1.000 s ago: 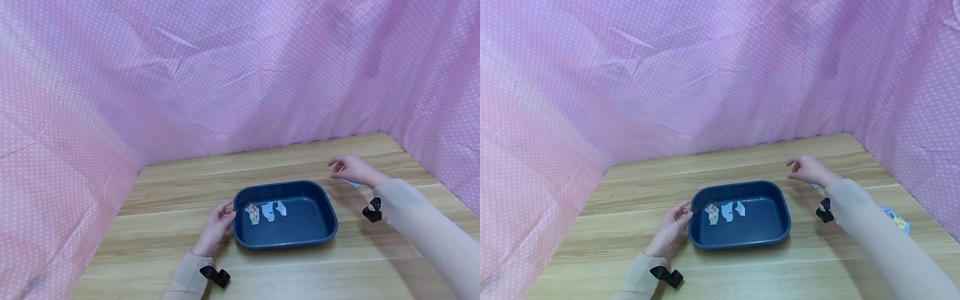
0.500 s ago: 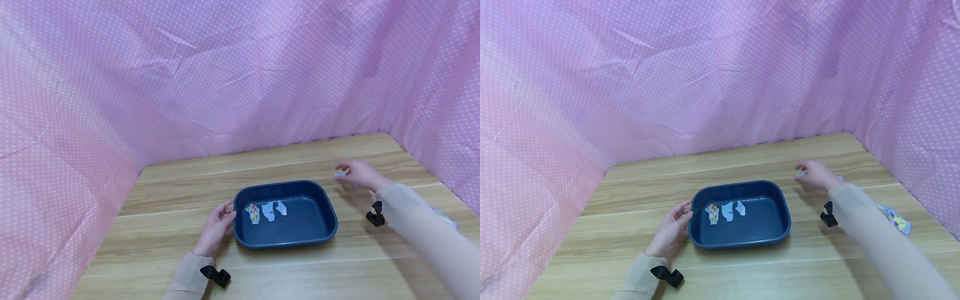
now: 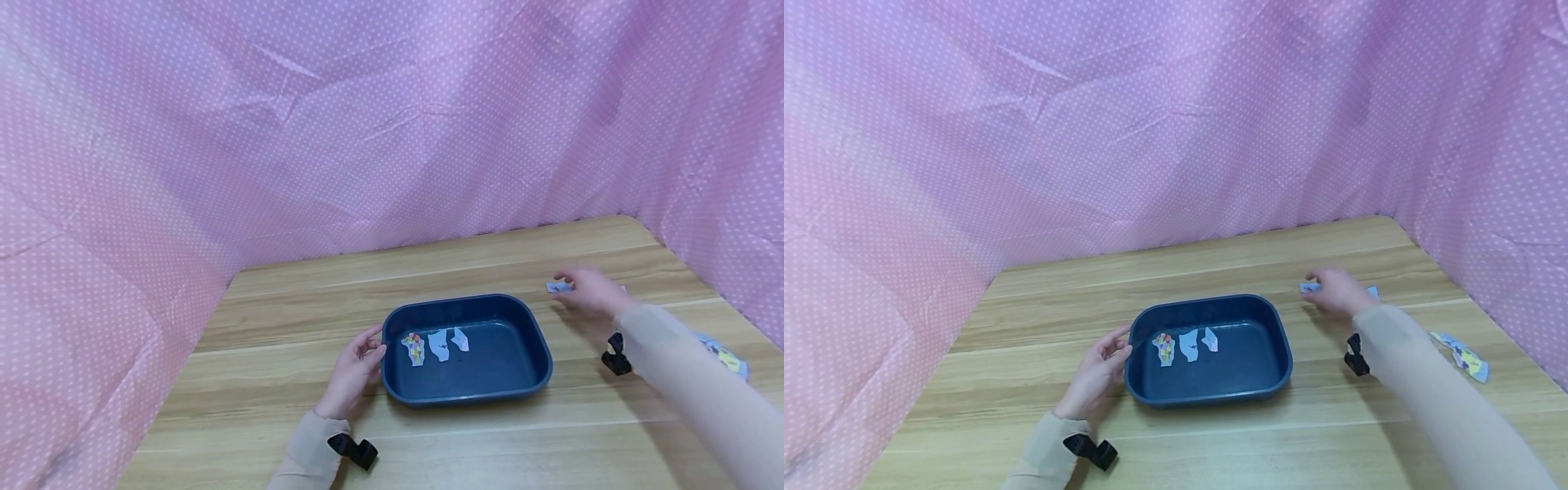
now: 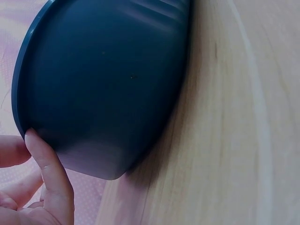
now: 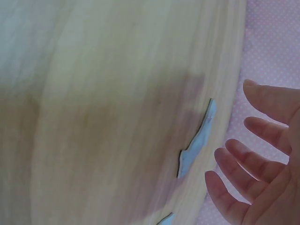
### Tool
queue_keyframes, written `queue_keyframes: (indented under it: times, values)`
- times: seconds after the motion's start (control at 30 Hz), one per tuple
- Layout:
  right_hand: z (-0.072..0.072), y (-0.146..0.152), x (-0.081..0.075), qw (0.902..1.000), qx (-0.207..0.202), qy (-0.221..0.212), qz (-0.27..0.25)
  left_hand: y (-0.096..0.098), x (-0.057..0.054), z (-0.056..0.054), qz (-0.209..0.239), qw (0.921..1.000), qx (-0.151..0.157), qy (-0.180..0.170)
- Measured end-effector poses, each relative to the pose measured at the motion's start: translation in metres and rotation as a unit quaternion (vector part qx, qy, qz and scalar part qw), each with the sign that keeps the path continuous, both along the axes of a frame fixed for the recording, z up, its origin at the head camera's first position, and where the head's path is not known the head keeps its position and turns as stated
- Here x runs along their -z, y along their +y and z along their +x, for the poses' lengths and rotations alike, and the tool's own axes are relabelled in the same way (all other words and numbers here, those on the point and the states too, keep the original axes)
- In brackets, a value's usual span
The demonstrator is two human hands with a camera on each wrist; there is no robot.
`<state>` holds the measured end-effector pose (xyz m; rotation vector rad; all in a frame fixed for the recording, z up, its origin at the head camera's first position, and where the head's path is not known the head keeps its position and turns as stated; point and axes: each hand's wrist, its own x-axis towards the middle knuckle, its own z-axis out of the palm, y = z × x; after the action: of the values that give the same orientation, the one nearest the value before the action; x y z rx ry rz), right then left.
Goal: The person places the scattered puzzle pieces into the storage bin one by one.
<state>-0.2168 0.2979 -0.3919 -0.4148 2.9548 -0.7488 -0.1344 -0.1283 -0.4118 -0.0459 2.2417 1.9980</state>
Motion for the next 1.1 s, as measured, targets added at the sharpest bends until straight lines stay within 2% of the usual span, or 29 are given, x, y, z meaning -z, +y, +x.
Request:
queue_keyframes:
  times: [0.17, 0.4, 0.6, 1.1]
  values:
    - [-0.001, 0.004, 0.005, 0.9995, -0.001, 0.012, 0.028, 0.0, 0.001, -0.001, 0.001, 1.0, -0.003, -0.001]
    - [-0.003, 0.009, 0.01, 0.9991, 0.011, 0.005, 0.04, 0.0, -0.001, 0.0, -0.001, 1.0, -0.001, -0.005]
    - [-0.005, 0.01, 0.011, 0.9986, 0.007, 0.017, 0.05, 0.0, -0.001, -0.001, -0.002, 1.0, -0.003, -0.006]
    - [-0.007, 0.01, 0.017, 0.9987, 0.02, 0.017, 0.044, -0.001, 0.002, -0.001, -0.002, 1.0, -0.005, -0.006]
